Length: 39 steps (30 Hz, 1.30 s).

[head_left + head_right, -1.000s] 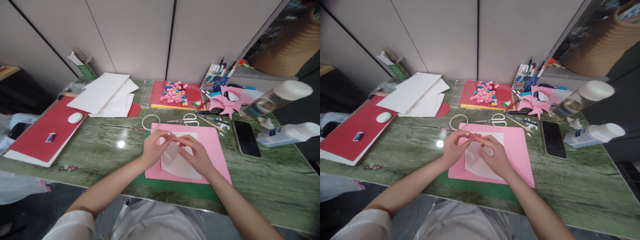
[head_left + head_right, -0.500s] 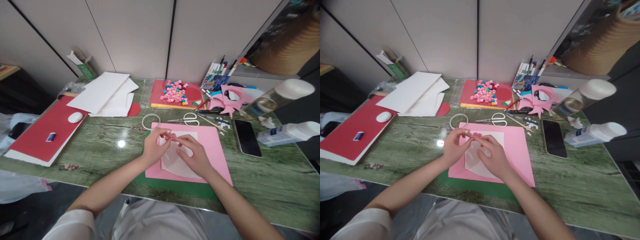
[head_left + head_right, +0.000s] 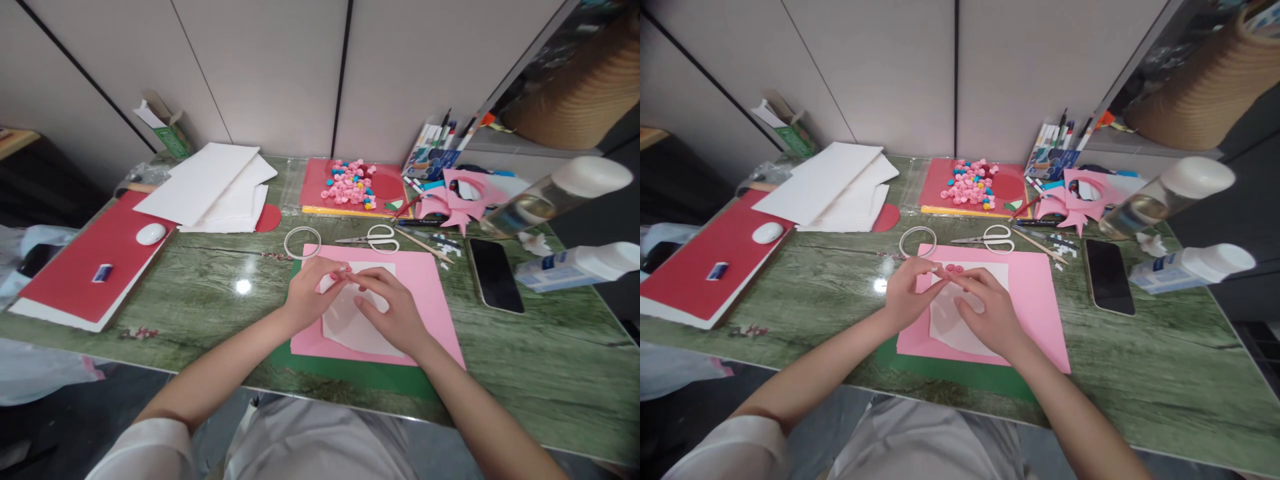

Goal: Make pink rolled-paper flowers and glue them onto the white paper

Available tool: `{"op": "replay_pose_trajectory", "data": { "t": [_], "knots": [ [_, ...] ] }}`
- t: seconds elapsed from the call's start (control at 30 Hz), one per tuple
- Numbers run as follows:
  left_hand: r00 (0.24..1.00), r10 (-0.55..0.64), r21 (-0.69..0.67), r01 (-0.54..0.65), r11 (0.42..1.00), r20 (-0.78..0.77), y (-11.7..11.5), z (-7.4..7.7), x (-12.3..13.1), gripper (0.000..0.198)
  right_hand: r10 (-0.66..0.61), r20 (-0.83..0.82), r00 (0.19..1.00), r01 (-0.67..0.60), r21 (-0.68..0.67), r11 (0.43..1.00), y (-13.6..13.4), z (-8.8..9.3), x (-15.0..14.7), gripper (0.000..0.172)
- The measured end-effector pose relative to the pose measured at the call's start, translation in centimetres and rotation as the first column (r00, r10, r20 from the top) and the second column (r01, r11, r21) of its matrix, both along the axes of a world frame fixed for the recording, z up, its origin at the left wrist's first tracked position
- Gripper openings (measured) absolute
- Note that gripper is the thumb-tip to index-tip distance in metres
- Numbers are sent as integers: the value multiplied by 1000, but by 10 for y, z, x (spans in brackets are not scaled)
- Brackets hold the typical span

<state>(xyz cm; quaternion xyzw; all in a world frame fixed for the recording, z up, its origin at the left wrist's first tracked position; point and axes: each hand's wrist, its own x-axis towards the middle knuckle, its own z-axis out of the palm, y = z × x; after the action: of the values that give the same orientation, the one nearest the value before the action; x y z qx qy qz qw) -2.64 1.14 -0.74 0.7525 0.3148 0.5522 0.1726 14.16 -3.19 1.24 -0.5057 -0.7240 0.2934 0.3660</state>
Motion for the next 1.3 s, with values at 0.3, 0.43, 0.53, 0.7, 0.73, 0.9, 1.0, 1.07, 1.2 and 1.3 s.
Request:
{"op": "replay_pose_trajectory", "data": {
  "t": [0.3, 0.43, 0.53, 0.7, 0.73, 0.9, 1.0, 1.07, 1.2, 1.3],
  "knots": [
    [983, -46, 61, 58, 996, -176, -1, 0, 0, 32, -18, 96, 995, 12, 62, 998, 0, -2, 0, 31],
    [974, -39, 94, 61, 994, -221, 0, -3, 0, 31, -20, 137, 990, 7, 96, 995, -1, -3, 1, 30],
    [970, -53, 105, 80, 991, -236, 0, -4, 0, 29, -32, 176, 984, 9, 126, 992, -1, -3, 1, 30],
    [955, -88, 125, 128, 984, -282, 1, -8, -1, 33, -46, 204, 978, 16, 148, 989, -1, -3, 1, 26],
    [955, -103, 128, 144, 981, -280, 2, -9, -2, 35, -49, 194, 980, 21, 144, 989, -1, -3, 1, 26],
    [942, -217, 98, 248, 964, -254, 3, -16, -7, 39, -37, 37, 999, 37, -1, 999, 1, 3, 3, 19],
    [933, -265, 61, 287, 956, -242, 3, -17, -9, 32, -8, -122, 993, -10, -150, 989, 5, 4, 7, 15],
    [938, -261, 65, 282, 957, -230, 2, -17, -9, 25, 7, -226, 974, -60, -229, 971, 8, 3, 10, 16],
    [969, -240, 80, 244, 966, -56, -4, -15, -2, 30, -22, -278, 960, -47, -239, 970, 9, -1, 10, 15],
    [951, -200, -136, 237, 962, 236, -12, -8, 8, 40, -111, -273, 956, 78, -129, 989, 4, -3, 4, 7]
  ]
}}
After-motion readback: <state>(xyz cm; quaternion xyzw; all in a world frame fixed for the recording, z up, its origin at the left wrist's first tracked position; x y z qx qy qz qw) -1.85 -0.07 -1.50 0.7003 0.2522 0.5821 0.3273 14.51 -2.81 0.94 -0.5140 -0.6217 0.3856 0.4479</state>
